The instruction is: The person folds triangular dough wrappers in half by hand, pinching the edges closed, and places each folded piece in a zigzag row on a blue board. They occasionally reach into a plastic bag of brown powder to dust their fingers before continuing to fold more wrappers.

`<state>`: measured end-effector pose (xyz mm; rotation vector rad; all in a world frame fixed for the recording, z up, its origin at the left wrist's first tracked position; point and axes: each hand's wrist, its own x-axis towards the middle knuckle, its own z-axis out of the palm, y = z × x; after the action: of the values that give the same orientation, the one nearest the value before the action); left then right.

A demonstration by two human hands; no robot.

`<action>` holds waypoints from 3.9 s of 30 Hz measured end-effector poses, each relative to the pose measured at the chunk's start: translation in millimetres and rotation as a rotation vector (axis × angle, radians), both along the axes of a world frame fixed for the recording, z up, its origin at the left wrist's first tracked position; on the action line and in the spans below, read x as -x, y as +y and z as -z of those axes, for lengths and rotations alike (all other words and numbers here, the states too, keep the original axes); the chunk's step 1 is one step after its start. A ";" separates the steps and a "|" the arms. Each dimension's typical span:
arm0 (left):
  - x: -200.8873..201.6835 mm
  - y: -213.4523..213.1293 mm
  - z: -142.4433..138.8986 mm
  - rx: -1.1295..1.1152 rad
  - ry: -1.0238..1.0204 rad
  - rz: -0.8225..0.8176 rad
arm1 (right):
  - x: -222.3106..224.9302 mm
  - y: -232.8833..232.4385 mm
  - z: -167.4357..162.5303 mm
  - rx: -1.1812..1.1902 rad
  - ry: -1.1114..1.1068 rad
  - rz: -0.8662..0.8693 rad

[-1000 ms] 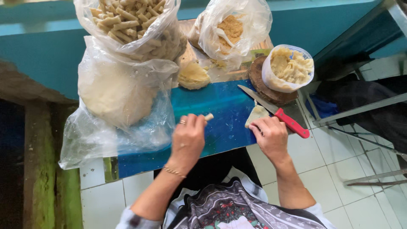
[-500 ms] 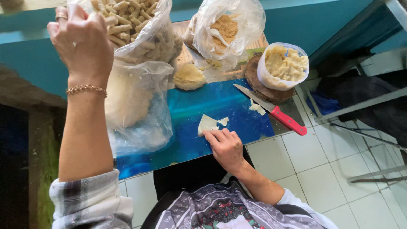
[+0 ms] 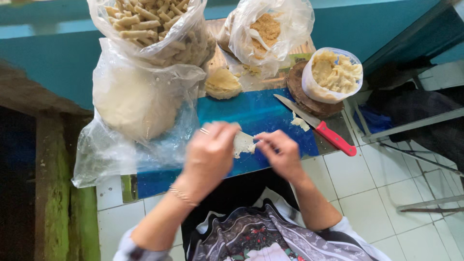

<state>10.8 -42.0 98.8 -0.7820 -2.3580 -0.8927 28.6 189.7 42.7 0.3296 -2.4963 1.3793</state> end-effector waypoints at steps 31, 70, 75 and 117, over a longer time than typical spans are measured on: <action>-25.8 52.4 53.7 -0.539 -0.643 0.147 | -13.2 23.9 32.6 0.593 -0.401 -0.119; -28.5 21.5 78.3 0.072 -0.023 -0.119 | 42.3 -2.4 -0.8 -0.320 0.052 -0.419; -27.5 21.0 77.0 0.003 -0.104 -0.113 | 43.0 18.3 -10.0 -0.340 -0.057 -0.121; -31.7 13.7 75.1 -0.069 -0.115 -0.075 | 17.7 3.3 11.7 -0.353 -0.088 0.126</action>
<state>42.4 -28.3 23.6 -0.6251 -2.4239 -1.0060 10.9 192.9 31.0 0.1786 -2.7776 0.9209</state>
